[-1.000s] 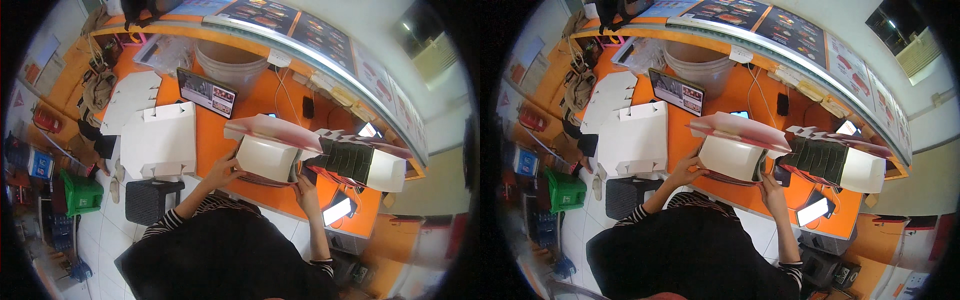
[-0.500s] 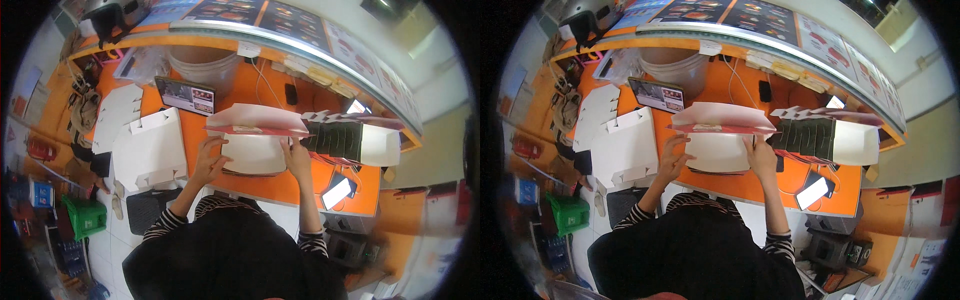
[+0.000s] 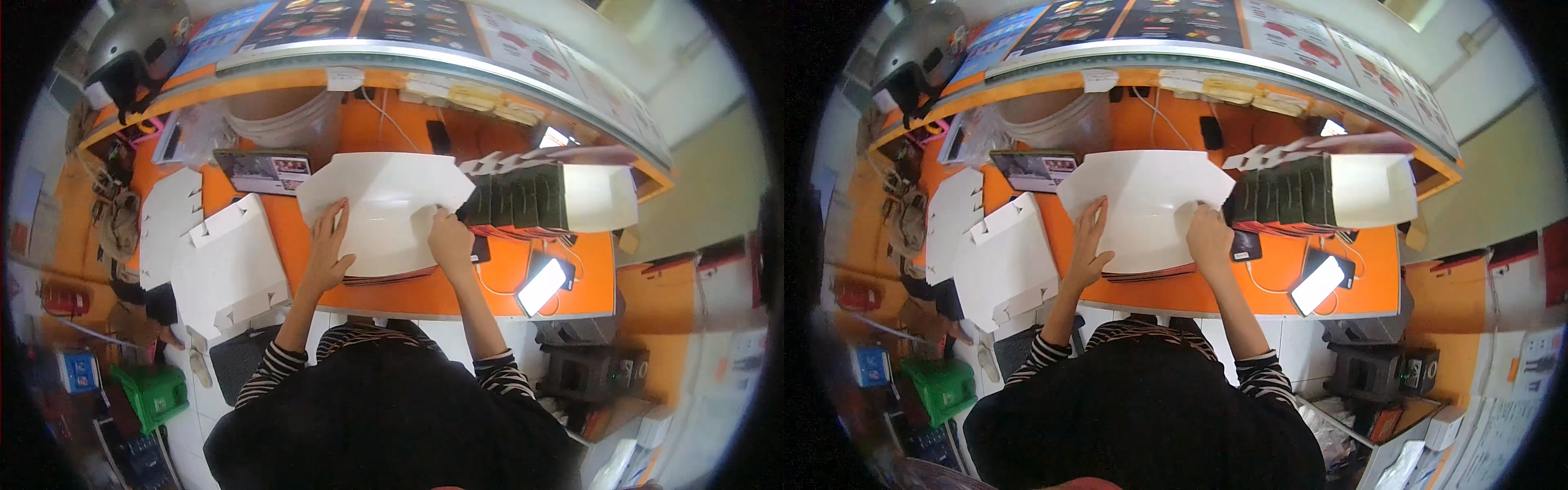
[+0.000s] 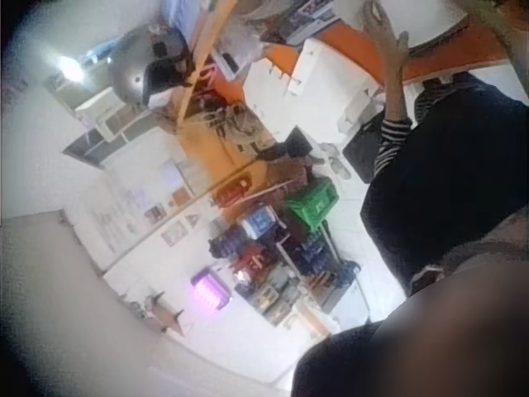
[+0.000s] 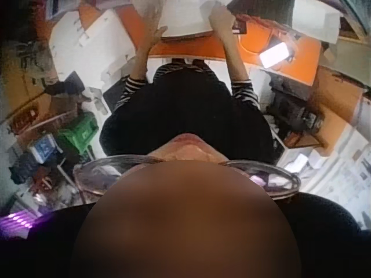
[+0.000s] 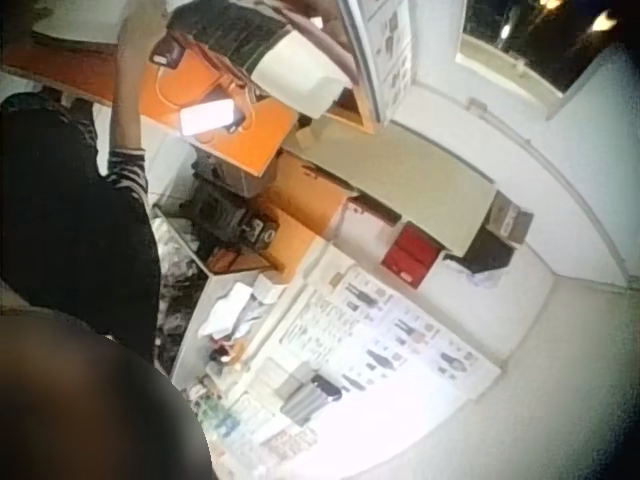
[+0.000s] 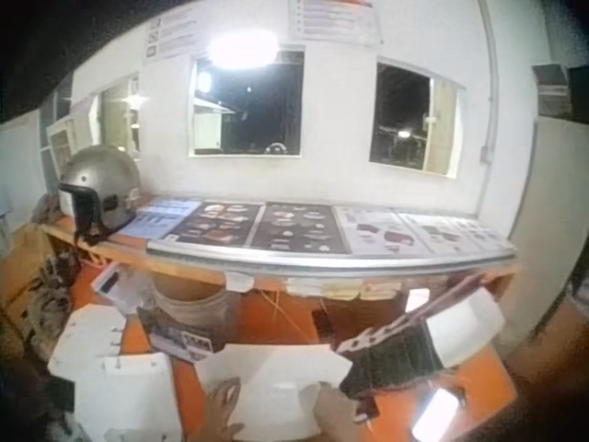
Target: The person assembles white cardboard boxes by folding the flat pieces into shape and inserting them into red printed covers. The person handles the boxes one at a time, folding the flaps and stacking the completed units on the counter.
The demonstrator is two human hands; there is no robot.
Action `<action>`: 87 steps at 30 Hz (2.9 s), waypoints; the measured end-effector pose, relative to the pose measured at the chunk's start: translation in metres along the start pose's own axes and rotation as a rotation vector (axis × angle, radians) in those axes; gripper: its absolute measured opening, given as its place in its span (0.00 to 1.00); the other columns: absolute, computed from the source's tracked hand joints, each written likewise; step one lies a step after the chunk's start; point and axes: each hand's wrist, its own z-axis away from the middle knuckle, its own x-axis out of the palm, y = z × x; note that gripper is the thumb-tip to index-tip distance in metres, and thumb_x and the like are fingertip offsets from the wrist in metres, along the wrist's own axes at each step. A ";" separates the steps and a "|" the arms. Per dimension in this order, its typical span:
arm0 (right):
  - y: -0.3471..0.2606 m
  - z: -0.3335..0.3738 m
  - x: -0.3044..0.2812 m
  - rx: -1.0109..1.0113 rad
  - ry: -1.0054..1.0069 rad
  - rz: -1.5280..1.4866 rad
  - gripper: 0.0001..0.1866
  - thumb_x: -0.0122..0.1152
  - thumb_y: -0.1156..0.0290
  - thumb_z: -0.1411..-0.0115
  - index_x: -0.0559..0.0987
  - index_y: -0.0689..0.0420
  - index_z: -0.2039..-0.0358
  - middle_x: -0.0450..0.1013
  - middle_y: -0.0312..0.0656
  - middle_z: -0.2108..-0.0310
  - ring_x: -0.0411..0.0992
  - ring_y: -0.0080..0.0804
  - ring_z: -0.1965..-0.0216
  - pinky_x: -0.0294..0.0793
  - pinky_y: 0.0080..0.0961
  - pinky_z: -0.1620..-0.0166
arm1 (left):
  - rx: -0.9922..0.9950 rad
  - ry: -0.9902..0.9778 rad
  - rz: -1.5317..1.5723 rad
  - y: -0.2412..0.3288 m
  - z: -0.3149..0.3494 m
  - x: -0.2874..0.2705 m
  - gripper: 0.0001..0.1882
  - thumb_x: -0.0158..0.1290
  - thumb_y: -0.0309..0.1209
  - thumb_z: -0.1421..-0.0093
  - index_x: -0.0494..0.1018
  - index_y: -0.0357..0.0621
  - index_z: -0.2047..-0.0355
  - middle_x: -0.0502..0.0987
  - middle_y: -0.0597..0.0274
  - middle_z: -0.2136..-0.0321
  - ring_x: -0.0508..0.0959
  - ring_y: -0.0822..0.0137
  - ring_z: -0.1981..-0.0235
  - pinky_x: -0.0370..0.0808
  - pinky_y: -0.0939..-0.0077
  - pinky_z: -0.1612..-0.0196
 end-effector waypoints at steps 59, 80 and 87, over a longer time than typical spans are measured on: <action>0.029 0.033 -0.029 -0.140 -0.150 -1.075 0.22 0.47 0.58 0.41 0.63 0.64 0.53 0.56 0.48 0.55 0.57 0.38 0.51 0.61 0.29 0.50 | -0.270 0.349 0.604 0.018 0.068 0.014 0.23 0.41 0.33 0.43 0.61 0.36 0.48 0.66 0.48 0.52 0.66 0.56 0.52 0.61 0.65 0.49; 0.035 0.051 -0.047 -0.438 -0.185 -0.587 0.26 0.58 0.72 0.50 0.64 0.65 0.51 0.67 0.57 0.58 0.67 0.50 0.56 0.69 0.33 0.56 | 0.136 0.250 0.111 -0.001 0.038 0.019 0.16 0.46 0.44 0.46 0.67 0.50 0.61 0.62 0.58 0.48 0.51 0.53 0.41 0.39 0.53 0.43; 0.008 0.026 -0.070 -0.132 -0.221 -0.591 0.24 0.52 0.58 0.46 0.66 0.66 0.58 0.69 0.56 0.64 0.71 0.51 0.67 0.71 0.39 0.65 | 0.254 0.096 -0.014 -0.023 0.040 0.008 0.17 0.47 0.50 0.49 0.72 0.53 0.69 0.69 0.67 0.58 0.59 0.58 0.45 0.45 0.58 0.49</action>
